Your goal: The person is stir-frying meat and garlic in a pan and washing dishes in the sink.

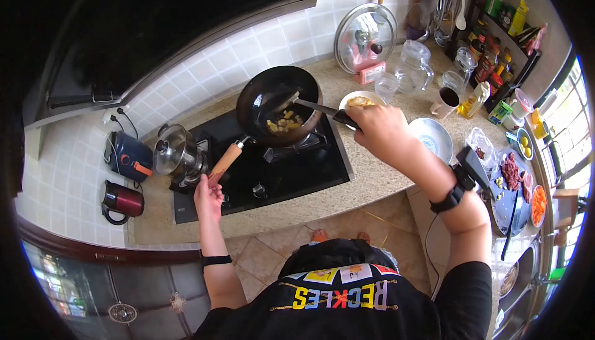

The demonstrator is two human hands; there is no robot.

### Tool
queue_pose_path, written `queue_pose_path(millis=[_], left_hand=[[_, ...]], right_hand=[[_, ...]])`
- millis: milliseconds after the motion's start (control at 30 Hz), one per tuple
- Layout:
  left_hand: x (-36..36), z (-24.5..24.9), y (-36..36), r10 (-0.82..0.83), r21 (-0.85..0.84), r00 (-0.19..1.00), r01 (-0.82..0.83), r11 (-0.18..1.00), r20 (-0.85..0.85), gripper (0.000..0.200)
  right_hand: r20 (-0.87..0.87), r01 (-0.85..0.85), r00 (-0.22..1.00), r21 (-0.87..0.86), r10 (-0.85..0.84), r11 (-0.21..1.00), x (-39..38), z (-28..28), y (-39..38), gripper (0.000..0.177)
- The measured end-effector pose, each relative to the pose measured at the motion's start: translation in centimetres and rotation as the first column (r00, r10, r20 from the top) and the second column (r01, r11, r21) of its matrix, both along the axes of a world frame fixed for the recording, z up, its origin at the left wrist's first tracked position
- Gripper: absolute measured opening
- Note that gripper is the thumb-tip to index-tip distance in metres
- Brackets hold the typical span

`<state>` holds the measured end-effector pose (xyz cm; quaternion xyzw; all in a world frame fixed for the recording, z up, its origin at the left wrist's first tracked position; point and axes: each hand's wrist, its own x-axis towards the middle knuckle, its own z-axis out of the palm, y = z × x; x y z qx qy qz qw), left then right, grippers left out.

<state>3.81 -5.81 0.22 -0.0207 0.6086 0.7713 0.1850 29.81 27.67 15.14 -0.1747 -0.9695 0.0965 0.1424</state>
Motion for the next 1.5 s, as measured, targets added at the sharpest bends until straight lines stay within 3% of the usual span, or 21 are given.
queue_pose_path(millis=[67, 167, 300, 400, 533, 600, 633, 767, 833, 900, 1067, 1167, 1233, 1367, 1433, 1500], left_hand=[[-0.2, 0.4, 0.1, -0.014, -0.03, 0.999, 0.013, 0.999, -0.034, 0.033], [-0.9, 0.2, -0.3, -0.033, -0.027, 0.997, 0.031, 0.999, -0.07, 0.03], [-1.7, 0.7, -0.2, -0.013, -0.06, 0.996, 0.007, 0.998, -0.092, 0.028], [-2.4, 0.7, -0.6, -0.027, -0.08, 0.994, 0.018, 0.997, -0.109, 0.029], [-3.3, 0.6, -1.0, -0.071, -0.072, 0.991, 0.063, 0.995, -0.113, 0.03], [-3.4, 0.5, -1.0, -0.081, -0.078, 0.99, 0.072, 0.994, -0.115, 0.03], [-3.5, 0.6, -1.0, -0.071, -0.088, 0.99, 0.06, 0.994, -0.125, 0.03], [-4.2, 0.6, -1.1, -0.076, -0.081, 0.988, 0.066, 0.995, -0.135, 0.03], [-4.3, 0.6, -1.1, -0.085, -0.081, 0.989, 0.076, 0.994, -0.124, 0.03], [-4.6, 0.2, -1.1, -0.071, -0.046, 0.99, 0.066, 0.997, -0.121, 0.03], [-4.6, 0.3, -1.2, -0.082, -0.034, 0.991, 0.079, 0.996, -0.102, 0.029], [-4.6, 0.2, -1.3, -0.088, -0.019, 0.99, 0.087, 0.996, -0.113, 0.029], [-4.6, 0.3, -1.3, -0.092, -0.004, 0.989, 0.092, 0.996, -0.117, 0.029], [-4.9, 0.2, -1.7, -0.095, 0.042, 0.991, 0.1, 0.994, -0.098, 0.029], [-5.1, 0.1, -2.1, -0.186, 0.095, 0.979, 0.193, 0.977, -0.077, 0.03], [-5.0, 0.0, -2.4, -0.201, 0.11, 0.978, 0.207, 0.972, -0.064, 0.033]], right_hand=[[0.179, -0.005, 0.983, 0.171, -0.026, 0.985, -2.6, 0.8, -0.5, 0.032], [0.327, -0.04, 0.944, 0.23, -0.038, 0.972, -5.2, 1.5, -1.5, 0.027], [0.393, -0.086, 0.919, 0.21, -0.004, 0.974, -8.0, 1.2, -2.7, 0.023], [0.265, -0.031, 0.964, 0.16, -0.012, 0.987, -10.3, -1.5, -2.7, 0.029], [0.229, 0.089, 0.969, 0.03, -0.094, 0.996, -12.4, -4.5, -2.6, 0.034], [0.024, 0.038, 0.999, -0.102, -0.036, 0.994, -13.3, -6.3, -2.5, 0.023], [0.022, 0.05, 0.999, -0.102, -0.048, 0.994, -13.1, -6.3, -2.7, 0.023], [0.158, 0.045, 0.987, -0.116, -0.027, 0.992, -11.3, -4.8, -3.6, 0.032], [0.32, 0.063, 0.945, 0.044, -0.074, 0.997, -9.6, -2.2, -3.6, 0.037], [0.311, 0.026, 0.948, 0.152, -0.072, 0.988, -8.1, -0.9, -2.3, 0.037], [0.319, 0.026, 0.944, 0.199, -0.09, 0.98, -6.6, 4.3, -1.3, 0.033], [0.374, 0.026, 0.924, 0.149, -0.08, 0.988, -7.6, 4.6, -2.0, 0.033], [0.364, -0.01, 0.928, 0.229, -0.076, 0.973, -9.0, 1.8, -2.0, 0.026], [0.231, 0.037, 0.971, 0.112, -0.062, 0.993, -11.3, -2.7, -1.1, 0.021], [0.181, 0.083, 0.979, 0.075, -0.095, 0.994, -12.0, -4.0, -1.6, 0.019], [0.074, 0.134, 0.99, -0.151, -0.124, 0.979, -12.7, -5.6, -1.6, 0.022]])
